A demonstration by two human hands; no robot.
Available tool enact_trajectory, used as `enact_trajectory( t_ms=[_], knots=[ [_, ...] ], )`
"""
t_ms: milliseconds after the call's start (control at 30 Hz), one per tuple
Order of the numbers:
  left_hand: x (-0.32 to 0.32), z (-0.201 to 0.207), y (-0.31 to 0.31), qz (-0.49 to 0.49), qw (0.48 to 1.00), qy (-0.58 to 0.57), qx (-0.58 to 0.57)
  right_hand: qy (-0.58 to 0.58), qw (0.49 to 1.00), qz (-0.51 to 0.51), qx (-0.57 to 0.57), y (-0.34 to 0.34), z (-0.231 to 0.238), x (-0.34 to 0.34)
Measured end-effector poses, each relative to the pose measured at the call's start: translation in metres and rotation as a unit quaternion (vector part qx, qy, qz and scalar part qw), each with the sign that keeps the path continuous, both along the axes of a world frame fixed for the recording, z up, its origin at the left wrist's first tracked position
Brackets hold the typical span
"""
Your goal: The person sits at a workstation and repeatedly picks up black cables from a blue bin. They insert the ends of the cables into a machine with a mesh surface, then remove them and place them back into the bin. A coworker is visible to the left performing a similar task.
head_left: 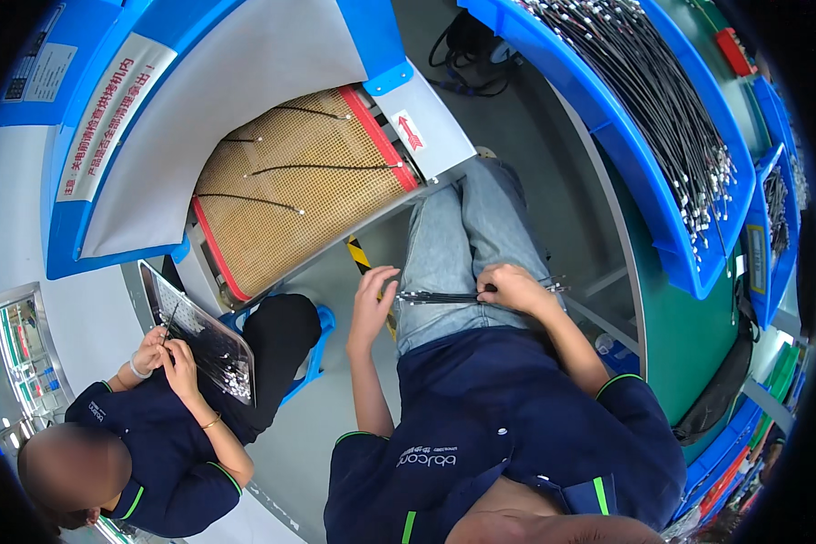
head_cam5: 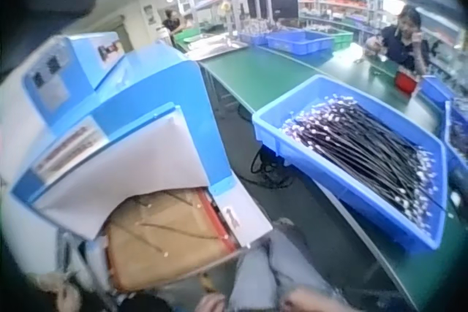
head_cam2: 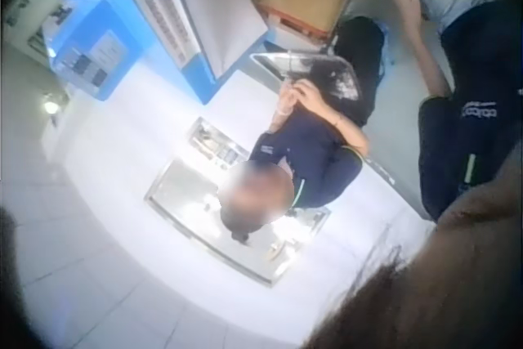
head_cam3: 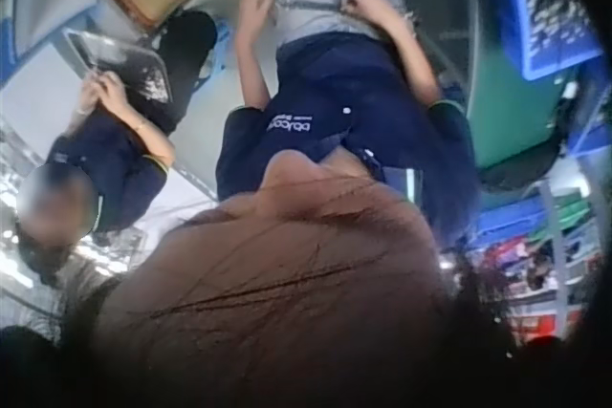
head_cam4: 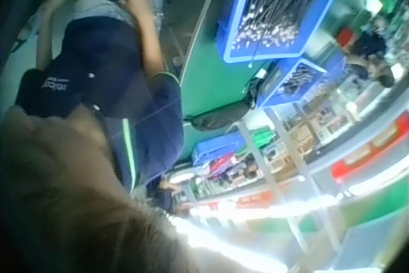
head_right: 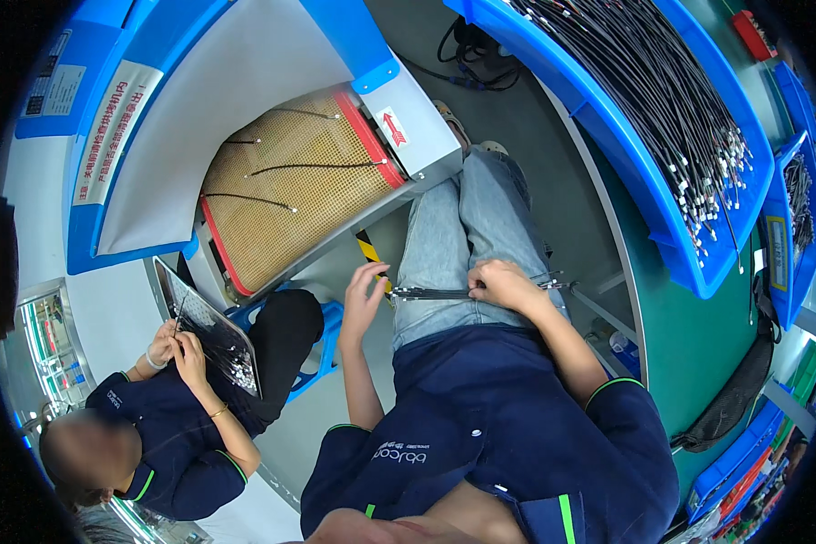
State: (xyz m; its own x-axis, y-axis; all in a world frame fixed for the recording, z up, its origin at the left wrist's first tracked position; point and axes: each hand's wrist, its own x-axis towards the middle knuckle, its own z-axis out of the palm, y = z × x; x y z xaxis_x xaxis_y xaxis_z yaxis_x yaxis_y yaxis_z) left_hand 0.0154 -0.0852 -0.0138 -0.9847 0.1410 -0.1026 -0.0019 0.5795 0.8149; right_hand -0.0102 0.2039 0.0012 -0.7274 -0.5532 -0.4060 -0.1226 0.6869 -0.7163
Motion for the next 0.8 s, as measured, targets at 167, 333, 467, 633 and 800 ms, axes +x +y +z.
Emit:
enact_trajectory(
  t_ms=[167, 333, 467, 633, 800],
  knots=[
    [0.011, 0.004, 0.015, -0.016, 0.998, -0.044, 0.048, -0.018, 0.998, -0.045, -0.048, 0.008, 0.013, -0.003],
    [0.011, 0.012, 0.025, -0.011, 1.0, -0.011, 0.024, 0.007, 0.996, -0.064, -0.066, 0.015, 0.024, -0.011],
    [-0.001, 0.019, 0.027, -0.05, 0.995, 0.068, -0.057, 0.046, 0.993, -0.071, -0.08, 0.013, 0.039, -0.022],
    [-0.017, 0.044, 0.045, -0.086, 0.983, 0.142, -0.074, 0.14, 0.977, -0.053, -0.154, 0.0, 0.056, -0.035],
    [-0.024, 0.055, 0.055, -0.02, 0.989, 0.146, -0.033, 0.197, 0.967, -0.057, -0.155, 0.003, 0.064, -0.044]
  ],
)
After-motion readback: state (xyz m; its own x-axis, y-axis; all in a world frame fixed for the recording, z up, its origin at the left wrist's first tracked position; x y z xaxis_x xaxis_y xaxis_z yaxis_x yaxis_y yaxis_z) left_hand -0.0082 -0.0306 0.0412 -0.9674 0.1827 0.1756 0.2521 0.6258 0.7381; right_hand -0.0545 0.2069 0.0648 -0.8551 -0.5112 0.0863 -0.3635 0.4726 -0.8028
